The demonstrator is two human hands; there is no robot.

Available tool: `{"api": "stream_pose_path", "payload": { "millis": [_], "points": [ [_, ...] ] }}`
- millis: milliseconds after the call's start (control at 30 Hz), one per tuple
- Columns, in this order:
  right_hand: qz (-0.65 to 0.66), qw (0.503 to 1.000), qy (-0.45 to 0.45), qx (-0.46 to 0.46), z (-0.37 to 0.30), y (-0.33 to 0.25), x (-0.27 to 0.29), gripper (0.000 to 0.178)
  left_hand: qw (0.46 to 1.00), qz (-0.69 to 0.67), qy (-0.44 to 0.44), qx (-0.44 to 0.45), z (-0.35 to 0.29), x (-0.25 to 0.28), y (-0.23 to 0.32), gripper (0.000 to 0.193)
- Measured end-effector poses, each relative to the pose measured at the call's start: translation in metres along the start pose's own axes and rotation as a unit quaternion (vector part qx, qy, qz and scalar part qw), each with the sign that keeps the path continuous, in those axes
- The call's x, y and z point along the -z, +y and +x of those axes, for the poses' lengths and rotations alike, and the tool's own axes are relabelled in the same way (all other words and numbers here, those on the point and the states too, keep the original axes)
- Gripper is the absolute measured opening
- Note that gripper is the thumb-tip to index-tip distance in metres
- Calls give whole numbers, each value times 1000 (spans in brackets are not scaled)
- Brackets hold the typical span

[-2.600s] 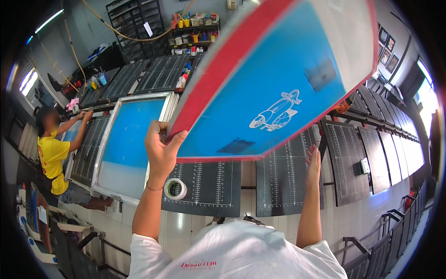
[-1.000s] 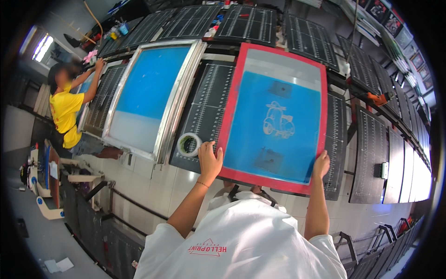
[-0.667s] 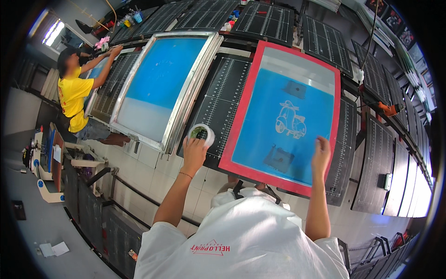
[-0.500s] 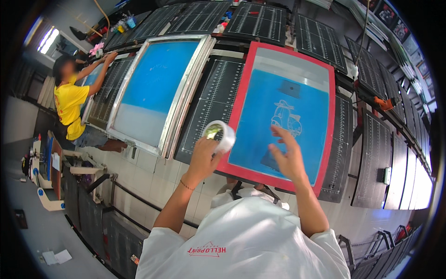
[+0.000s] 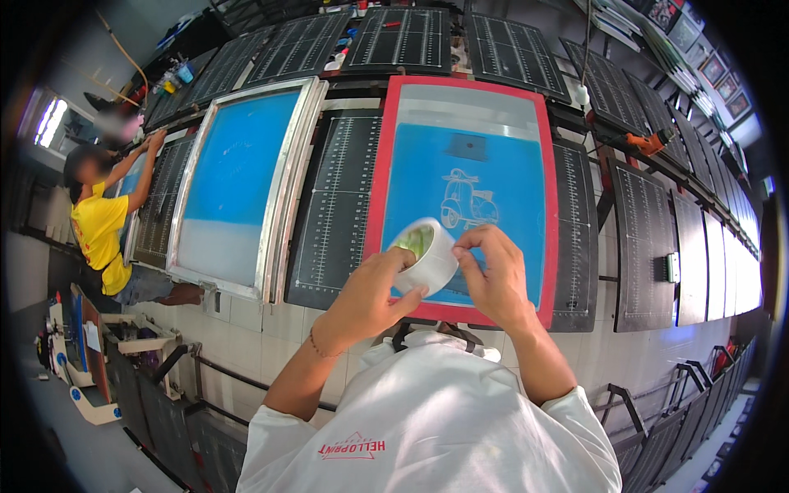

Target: The person applies tape to the edges of a printing frame, lifts the frame up toward a light, and moves a squeegee and tape roll between printing stations.

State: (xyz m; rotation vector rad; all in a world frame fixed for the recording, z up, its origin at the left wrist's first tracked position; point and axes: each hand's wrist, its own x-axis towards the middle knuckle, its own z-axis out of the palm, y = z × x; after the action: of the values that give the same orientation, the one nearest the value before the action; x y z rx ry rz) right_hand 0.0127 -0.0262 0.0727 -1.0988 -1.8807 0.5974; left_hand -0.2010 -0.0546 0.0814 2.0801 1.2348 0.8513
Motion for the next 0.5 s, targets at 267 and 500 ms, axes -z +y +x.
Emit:
{"api": "stream_pose_path", "payload": {
  "millis": [267, 500],
  "points": [
    [-41, 990, 112, 71, -21, -39, 69, 19, 984, 176, 21, -14, 5, 41, 51, 30],
    [50, 935, 162, 311, -50, -114, 118, 17, 916, 185, 120, -334, -38, 102, 110, 22]
  ]
}}
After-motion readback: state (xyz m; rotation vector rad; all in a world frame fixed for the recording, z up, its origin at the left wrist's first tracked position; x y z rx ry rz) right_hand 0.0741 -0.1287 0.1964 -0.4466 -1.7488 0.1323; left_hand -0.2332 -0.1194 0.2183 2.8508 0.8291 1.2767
